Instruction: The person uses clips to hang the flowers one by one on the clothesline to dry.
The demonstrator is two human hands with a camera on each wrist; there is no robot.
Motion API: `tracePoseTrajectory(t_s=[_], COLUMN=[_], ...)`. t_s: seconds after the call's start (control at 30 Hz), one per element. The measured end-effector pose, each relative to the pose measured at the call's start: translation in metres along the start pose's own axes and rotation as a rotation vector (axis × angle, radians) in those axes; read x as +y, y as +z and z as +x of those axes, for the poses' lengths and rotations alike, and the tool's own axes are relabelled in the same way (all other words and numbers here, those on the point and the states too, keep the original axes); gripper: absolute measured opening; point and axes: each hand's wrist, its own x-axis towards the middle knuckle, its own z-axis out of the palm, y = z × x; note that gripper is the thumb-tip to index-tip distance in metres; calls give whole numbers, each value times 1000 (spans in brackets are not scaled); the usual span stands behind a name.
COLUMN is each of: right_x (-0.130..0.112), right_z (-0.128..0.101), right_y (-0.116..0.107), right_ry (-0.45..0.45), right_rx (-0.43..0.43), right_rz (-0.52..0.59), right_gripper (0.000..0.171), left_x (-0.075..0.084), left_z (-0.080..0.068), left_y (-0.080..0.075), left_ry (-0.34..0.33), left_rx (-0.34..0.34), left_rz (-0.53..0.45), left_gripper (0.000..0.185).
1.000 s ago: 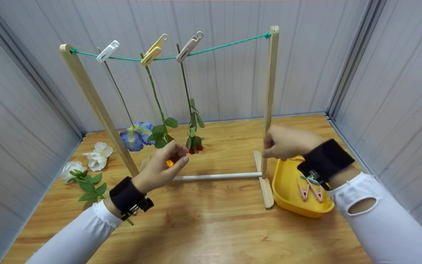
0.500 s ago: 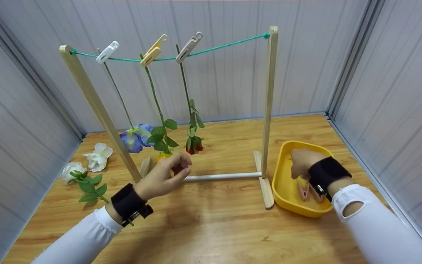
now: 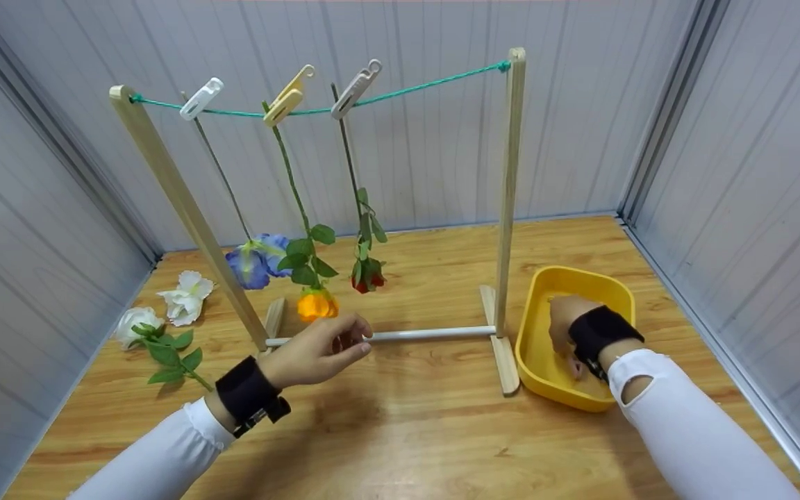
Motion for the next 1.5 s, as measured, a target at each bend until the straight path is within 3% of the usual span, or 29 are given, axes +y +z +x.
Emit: tracePoseTrajectory(t_s=[0.13, 0.37, 0.53, 0.63, 0.83, 1.13, 1.3, 1.5], right_x=[1, 9, 10, 8, -4, -37, -57, -78], right_z=[3, 11, 9, 1, -25, -62, -77, -78], right_y=[5, 11, 4, -5, -19, -8, 3, 24], right_ry=[8, -2, -73, -115, -198, -320, -474, -756], right_rx=[-27, 23, 47, 65, 97, 113, 110, 253], right_rz=[50, -44, -74, -55, 11, 31, 100, 223], right_gripper=[28, 6, 18, 24, 20, 21, 16, 15], left_x=[-1, -3, -3, -2, -1, 3, 9, 16], left_z=[-1, -2, -1, -1, -1, 0, 1, 1], left_y=[4, 8, 9, 9, 8, 7, 8, 9], left_ry=[-4, 21, 28, 13, -8, -9, -5, -26], left_rx=[-28, -41, -33, -36, -35, -1, 33, 66], left_rz=[19, 17, 4, -7, -37, -68, -100, -129], left_gripper=[18, 16, 17, 18, 21, 21, 25, 31])
